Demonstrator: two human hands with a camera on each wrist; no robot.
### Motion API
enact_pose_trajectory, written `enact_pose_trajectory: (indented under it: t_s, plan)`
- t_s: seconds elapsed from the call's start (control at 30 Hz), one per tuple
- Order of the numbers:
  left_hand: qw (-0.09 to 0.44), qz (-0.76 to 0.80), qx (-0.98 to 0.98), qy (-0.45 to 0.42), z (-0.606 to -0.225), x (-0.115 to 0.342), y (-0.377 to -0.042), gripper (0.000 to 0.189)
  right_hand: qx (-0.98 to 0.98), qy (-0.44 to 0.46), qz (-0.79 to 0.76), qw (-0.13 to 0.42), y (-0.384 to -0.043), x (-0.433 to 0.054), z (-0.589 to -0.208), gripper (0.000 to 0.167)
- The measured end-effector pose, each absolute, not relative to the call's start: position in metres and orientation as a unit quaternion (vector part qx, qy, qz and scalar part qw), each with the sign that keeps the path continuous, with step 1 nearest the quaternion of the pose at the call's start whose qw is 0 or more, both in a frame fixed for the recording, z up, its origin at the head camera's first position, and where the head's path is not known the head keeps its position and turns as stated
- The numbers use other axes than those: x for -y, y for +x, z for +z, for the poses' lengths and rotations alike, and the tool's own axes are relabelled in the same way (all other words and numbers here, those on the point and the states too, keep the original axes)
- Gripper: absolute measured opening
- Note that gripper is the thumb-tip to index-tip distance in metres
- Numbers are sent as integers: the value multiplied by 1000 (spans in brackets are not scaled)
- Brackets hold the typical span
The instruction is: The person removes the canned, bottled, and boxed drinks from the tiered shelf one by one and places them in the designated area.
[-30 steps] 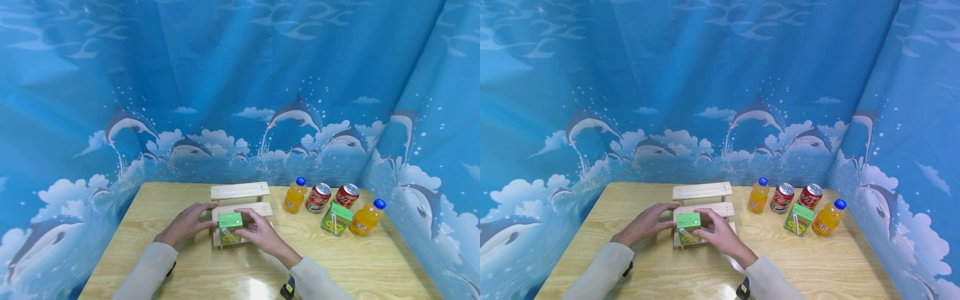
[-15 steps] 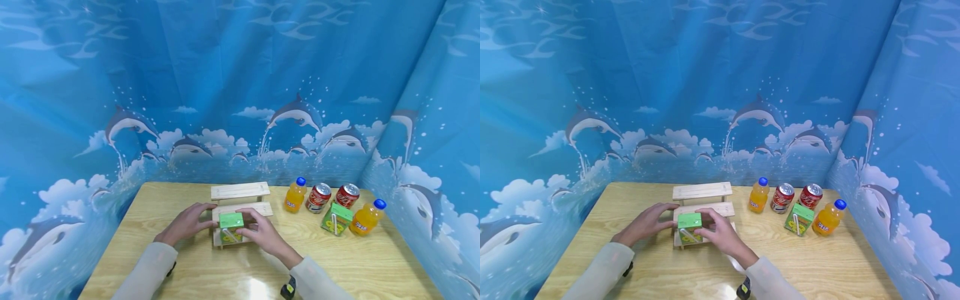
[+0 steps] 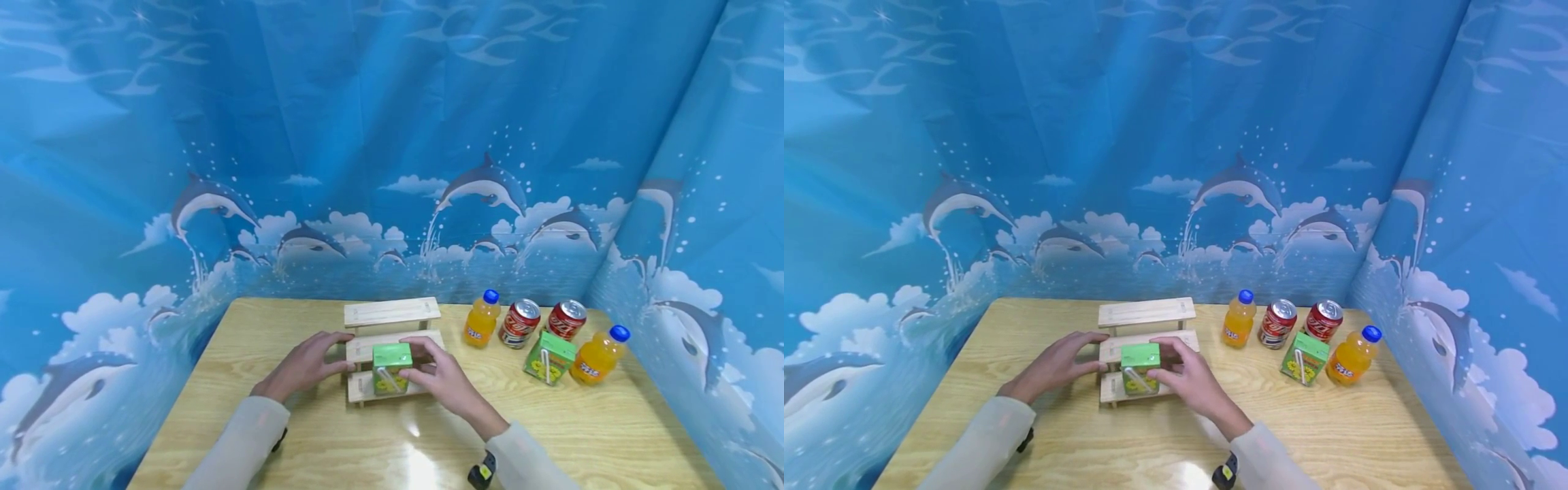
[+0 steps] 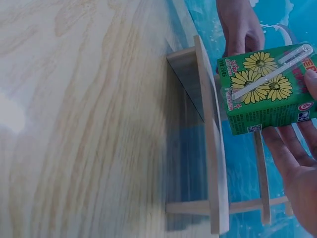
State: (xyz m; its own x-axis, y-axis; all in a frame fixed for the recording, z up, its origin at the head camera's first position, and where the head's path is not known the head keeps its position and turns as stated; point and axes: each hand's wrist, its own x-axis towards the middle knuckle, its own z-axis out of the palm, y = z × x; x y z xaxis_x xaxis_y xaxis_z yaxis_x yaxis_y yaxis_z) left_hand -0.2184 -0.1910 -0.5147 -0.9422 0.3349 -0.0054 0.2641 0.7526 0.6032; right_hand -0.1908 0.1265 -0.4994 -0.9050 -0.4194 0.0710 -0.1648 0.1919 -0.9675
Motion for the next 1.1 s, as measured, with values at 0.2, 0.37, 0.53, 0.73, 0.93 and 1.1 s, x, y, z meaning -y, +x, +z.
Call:
enact_pose_trajectory:
  t_s: [0.2,0.37,0.53,0.73,0.93,1.1]
  plan:
    - [61,313,-935,154,-515,191,-218,68,-765,-178,-611,97,-190,-139,-494,57]
    - [63,314,-935,153,-515,191,-218,68,-768,-167,-613,81,-190,-150,-489,57]
    - [62,318,-933,157,-515,191,-218,67,-772,-153,-613,66,-190,-162,-486,60]
    - [64,319,-932,159,-516,192,-218,67,-781,-147,-605,47,-192,-176,-486,58]
    - [63,318,-933,156,-515,191,-218,66,-789,-139,-598,29,-191,-191,-486,55]
    - [63,319,-932,159,-514,191,-218,66,-792,-133,-596,15,-190,-202,-485,57]
